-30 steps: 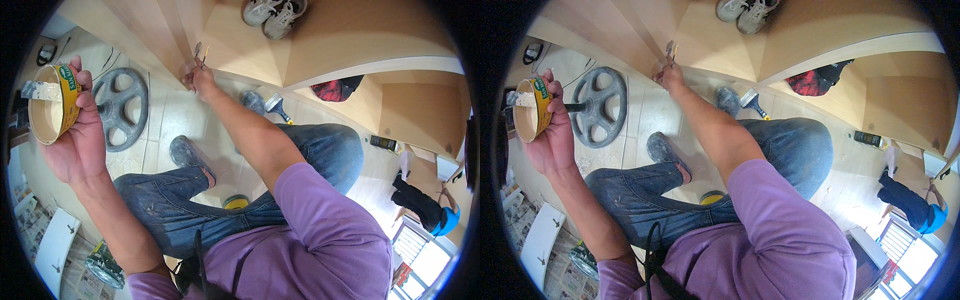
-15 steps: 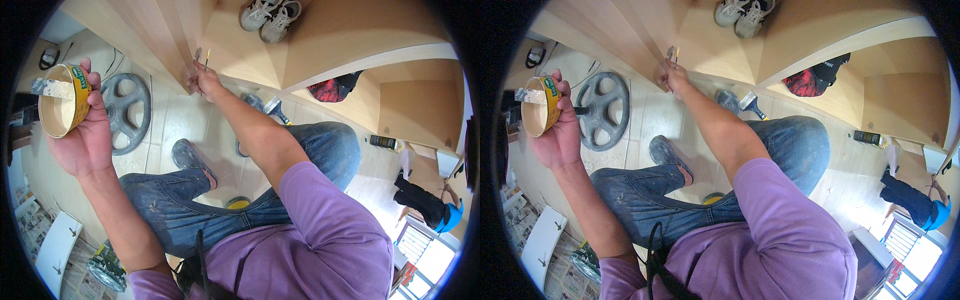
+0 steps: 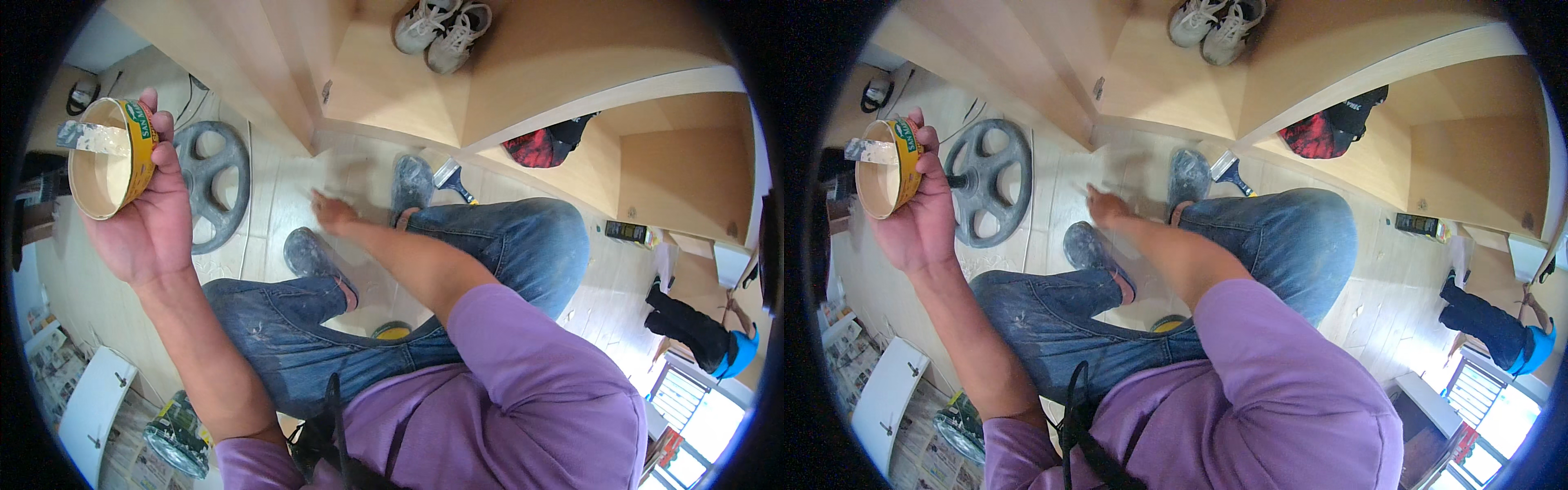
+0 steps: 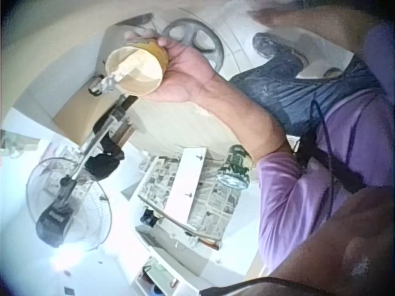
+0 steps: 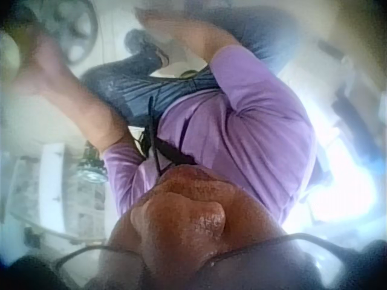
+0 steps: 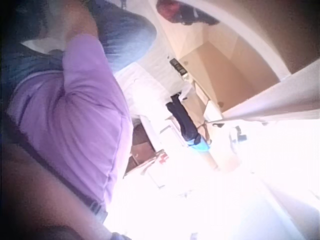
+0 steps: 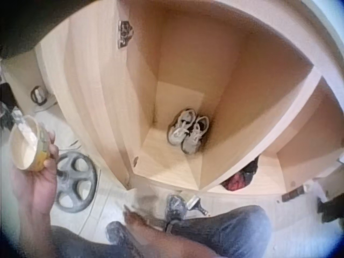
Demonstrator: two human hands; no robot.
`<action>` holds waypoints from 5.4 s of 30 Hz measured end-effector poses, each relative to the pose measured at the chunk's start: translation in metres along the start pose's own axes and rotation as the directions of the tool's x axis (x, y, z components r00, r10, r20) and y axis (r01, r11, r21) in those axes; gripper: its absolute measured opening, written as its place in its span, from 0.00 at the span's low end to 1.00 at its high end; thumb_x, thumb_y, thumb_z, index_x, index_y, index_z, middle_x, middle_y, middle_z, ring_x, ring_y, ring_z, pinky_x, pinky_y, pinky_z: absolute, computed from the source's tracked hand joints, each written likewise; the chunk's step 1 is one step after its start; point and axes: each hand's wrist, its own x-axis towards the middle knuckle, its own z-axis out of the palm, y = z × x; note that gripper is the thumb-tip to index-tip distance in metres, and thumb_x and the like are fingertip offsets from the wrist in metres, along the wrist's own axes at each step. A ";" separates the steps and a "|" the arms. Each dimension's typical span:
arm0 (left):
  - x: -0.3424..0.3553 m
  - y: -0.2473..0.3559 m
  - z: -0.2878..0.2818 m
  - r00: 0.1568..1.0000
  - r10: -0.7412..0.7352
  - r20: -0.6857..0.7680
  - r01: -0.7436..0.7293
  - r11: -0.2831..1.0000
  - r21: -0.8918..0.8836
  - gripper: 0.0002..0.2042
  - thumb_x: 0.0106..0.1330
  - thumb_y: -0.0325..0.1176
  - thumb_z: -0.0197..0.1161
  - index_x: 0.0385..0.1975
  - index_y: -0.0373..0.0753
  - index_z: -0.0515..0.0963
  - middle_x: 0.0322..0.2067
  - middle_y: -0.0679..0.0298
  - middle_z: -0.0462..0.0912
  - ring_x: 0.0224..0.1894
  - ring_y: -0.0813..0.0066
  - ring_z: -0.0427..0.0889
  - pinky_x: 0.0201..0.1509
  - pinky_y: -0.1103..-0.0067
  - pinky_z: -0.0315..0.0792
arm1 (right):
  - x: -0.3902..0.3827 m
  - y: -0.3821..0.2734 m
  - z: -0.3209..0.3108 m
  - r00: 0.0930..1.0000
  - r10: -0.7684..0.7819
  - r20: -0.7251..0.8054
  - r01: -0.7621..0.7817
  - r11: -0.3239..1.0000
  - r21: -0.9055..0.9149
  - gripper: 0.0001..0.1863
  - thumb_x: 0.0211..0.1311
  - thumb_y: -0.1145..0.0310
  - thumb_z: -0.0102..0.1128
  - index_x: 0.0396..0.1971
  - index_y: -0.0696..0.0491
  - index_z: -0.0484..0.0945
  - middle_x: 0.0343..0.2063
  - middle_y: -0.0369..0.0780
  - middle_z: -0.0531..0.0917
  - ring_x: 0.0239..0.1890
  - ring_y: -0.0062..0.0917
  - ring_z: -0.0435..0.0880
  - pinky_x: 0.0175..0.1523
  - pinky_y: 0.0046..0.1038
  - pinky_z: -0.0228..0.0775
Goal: The person sits on the floor and uses a small brush to apply a light-colored substance to the interior edges and corners of a wooden cabinet. They repeatedly dip the brush into a small container held in their left hand to reload the substance.
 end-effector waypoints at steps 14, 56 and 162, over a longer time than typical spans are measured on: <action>0.007 -0.001 -0.002 0.999 -0.043 -0.025 0.043 0.999 0.005 0.30 0.76 0.42 0.50 0.71 0.29 0.59 0.68 0.36 0.60 0.58 0.44 0.73 0.52 0.67 0.80 | -0.067 0.032 0.092 0.999 0.039 0.005 -0.039 0.998 -0.042 0.28 0.76 0.48 0.44 0.61 0.55 0.73 0.41 0.57 0.86 0.48 0.52 0.86 0.55 0.49 0.75; 0.012 -0.009 0.002 0.995 -0.092 -0.048 0.094 0.994 0.057 0.31 0.76 0.43 0.51 0.70 0.26 0.58 0.68 0.36 0.60 0.58 0.47 0.73 0.52 0.69 0.79 | 0.080 -0.039 -0.142 0.954 -0.299 -0.019 -0.231 -0.775 0.588 0.11 0.73 0.66 0.40 0.28 0.49 0.67 0.20 0.32 0.71 0.18 0.17 0.63 0.21 0.22 0.54; 0.003 0.002 0.001 0.993 -0.020 0.117 0.014 0.998 0.054 0.31 0.78 0.45 0.46 0.72 0.27 0.56 0.70 0.32 0.55 0.62 0.44 0.72 0.57 0.68 0.79 | 0.050 -0.006 -0.112 0.612 0.014 -0.791 0.214 0.960 0.182 0.35 0.49 0.43 0.77 0.44 0.59 0.77 0.37 0.53 0.86 0.45 0.47 0.87 0.50 0.46 0.76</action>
